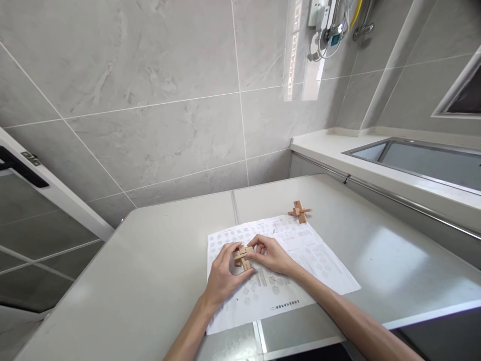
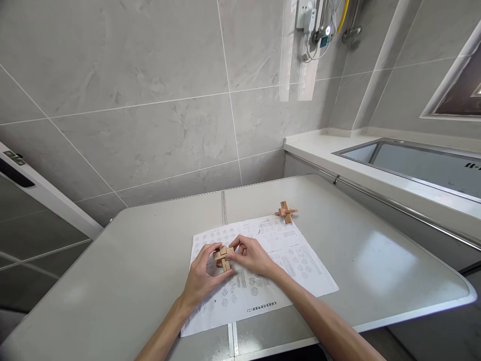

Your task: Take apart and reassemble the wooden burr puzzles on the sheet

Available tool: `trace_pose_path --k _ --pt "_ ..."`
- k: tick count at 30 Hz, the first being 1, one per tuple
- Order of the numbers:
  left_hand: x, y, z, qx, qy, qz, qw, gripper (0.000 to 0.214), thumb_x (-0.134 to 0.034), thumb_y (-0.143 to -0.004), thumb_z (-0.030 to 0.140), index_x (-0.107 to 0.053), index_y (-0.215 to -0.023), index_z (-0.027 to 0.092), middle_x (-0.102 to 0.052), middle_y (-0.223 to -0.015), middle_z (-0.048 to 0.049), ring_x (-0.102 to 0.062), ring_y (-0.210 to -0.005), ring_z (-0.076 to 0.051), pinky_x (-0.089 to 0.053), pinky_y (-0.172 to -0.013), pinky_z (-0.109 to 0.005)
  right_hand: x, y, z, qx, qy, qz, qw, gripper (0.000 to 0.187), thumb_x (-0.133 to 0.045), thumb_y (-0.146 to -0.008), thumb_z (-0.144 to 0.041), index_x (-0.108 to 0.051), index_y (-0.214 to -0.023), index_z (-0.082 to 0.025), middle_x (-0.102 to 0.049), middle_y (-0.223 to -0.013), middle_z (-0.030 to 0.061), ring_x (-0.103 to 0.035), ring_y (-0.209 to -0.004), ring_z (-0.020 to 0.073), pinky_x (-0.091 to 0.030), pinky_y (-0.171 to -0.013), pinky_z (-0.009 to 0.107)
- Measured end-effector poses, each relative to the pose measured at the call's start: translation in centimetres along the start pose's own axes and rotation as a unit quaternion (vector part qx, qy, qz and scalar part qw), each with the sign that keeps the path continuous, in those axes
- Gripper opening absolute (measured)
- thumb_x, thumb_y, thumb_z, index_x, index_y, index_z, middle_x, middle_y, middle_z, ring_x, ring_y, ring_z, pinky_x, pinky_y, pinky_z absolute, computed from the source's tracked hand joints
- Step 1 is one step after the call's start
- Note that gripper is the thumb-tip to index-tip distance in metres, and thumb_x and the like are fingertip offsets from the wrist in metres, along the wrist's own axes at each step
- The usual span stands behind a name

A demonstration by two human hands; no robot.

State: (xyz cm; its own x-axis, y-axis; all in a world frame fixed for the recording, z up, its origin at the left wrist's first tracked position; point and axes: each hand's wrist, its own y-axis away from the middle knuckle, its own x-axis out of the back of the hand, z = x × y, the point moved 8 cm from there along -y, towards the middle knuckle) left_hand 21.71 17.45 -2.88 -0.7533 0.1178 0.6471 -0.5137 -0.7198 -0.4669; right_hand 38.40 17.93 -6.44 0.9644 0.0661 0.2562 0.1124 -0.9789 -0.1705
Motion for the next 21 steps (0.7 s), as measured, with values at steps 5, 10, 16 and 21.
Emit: trace_pose_path --k 5,10,16,21 --pt "-0.1 -0.1 -0.2 0.035 0.032 0.003 0.999 0.059 -0.085 -0.083 0.035 -0.053 -0.133 0.031 -0.063 -0.128 -0.0047 -0.065 -0.118 -0.025 -0.054 -0.101 -0.040 0.0 -0.2 0.3 0.000 -0.014 -0.003 1.000 0.038 -0.074 -0.087 -0.059 -0.066 -0.101 -0.024 -0.059 -0.066 -0.0036 -0.053 -0.062 0.0171 -0.041 -0.059 0.030" --pt "-0.5 -0.2 -1.1 0.097 0.079 0.001 0.992 0.068 -0.086 -0.081 0.035 -0.049 -0.138 0.032 -0.061 -0.136 -0.0059 -0.063 -0.122 -0.026 -0.052 -0.106 -0.044 0.0 -0.3 1.1 -0.025 -0.084 -0.018 0.996 0.042 -0.073 -0.089 -0.060 -0.063 -0.105 -0.023 -0.060 -0.066 -0.0048 -0.052 -0.057 0.0144 -0.038 -0.056 0.027" --pt "-0.3 -0.2 -1.3 0.104 0.071 -0.009 0.992 0.070 -0.085 -0.081 0.033 -0.049 -0.141 0.035 -0.059 -0.139 -0.0042 -0.061 -0.125 -0.026 -0.051 -0.107 -0.043 -0.5 -0.4 1.7 -0.033 -0.133 -0.027 0.990 0.042 -0.073 -0.089 -0.060 -0.061 -0.102 -0.022 -0.059 -0.066 -0.0048 -0.053 -0.056 0.0127 -0.041 -0.055 0.026" --pt "-0.3 -0.1 -1.3 0.102 0.075 -0.008 0.992 0.071 -0.085 -0.081 0.032 -0.049 -0.141 0.036 -0.061 -0.138 -0.0035 -0.061 -0.125 -0.026 -0.051 -0.106 -0.042 -0.6 -0.4 1.8 -0.025 -0.130 -0.020 0.991 0.042 -0.073 -0.088 -0.061 -0.062 -0.100 -0.022 -0.062 -0.071 -0.0032 -0.051 -0.055 0.0114 -0.041 -0.054 0.026"
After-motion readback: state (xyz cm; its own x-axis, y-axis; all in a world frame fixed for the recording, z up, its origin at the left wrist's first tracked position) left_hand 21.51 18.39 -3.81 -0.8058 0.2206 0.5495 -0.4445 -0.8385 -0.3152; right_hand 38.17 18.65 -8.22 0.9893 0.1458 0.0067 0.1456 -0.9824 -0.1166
